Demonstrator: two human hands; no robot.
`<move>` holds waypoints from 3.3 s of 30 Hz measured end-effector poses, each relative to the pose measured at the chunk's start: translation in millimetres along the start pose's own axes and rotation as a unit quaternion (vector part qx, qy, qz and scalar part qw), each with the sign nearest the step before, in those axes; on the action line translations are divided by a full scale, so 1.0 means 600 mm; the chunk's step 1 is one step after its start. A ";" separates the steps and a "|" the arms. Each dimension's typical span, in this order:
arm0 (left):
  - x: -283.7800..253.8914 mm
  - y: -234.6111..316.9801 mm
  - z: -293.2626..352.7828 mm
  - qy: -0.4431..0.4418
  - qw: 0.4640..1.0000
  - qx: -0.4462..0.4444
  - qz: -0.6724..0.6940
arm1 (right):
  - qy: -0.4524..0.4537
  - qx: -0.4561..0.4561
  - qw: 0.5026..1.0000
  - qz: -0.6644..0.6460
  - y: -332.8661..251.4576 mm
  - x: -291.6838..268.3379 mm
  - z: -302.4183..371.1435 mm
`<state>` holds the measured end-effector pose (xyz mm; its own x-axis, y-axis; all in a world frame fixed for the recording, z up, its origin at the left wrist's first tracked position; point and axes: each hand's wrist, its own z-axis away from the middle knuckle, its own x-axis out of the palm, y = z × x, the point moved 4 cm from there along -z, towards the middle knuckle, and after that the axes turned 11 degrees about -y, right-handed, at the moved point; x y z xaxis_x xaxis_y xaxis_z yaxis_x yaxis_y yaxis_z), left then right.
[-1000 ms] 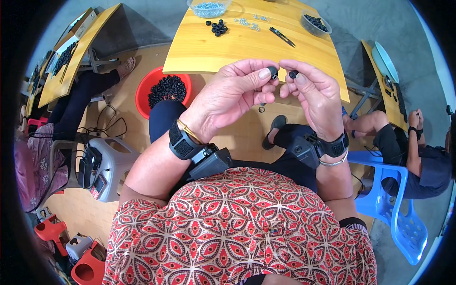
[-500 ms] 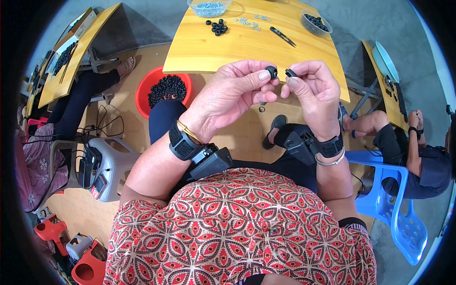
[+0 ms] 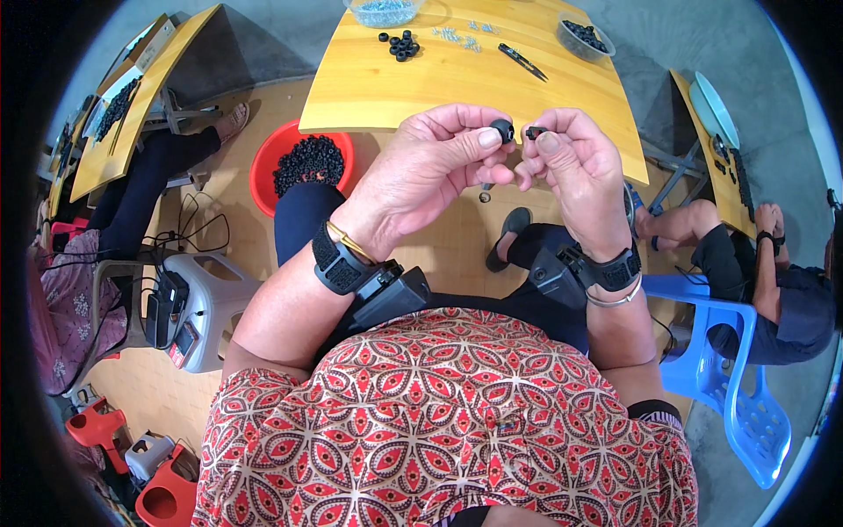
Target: Assembling small plastic rings by inserting metal pins into them.
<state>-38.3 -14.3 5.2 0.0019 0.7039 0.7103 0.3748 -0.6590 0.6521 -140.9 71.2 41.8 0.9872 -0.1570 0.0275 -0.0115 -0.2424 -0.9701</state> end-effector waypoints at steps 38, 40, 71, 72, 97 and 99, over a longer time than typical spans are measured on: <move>0.013 0.007 0.005 0.009 0.998 0.006 -0.061 | -0.046 -0.047 0.998 0.017 0.010 0.012 -0.002; 0.012 0.006 0.006 0.015 0.998 0.003 -0.062 | -0.039 -0.047 0.998 0.013 0.016 0.012 0.000; 0.021 0.003 0.001 0.071 0.989 0.049 -0.123 | 0.066 -0.100 0.989 -0.088 0.027 0.029 0.012; 0.021 0.003 0.000 0.071 0.989 0.049 -0.124 | 0.067 -0.121 0.988 -0.074 0.026 0.029 0.012; 0.008 0.021 -0.004 -0.021 0.993 -0.030 -0.115 | -0.015 -0.109 0.992 0.063 0.017 0.028 0.013; 0.005 0.021 -0.006 -0.041 0.993 -0.036 -0.104 | -0.037 -0.106 0.992 0.065 0.017 0.020 0.013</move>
<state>-36.6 -21.7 16.5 0.0077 0.8440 0.5363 0.3070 -0.5124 0.8020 -127.7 74.1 30.6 0.9841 -0.1315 -0.1194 -0.1645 -0.4218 -0.8916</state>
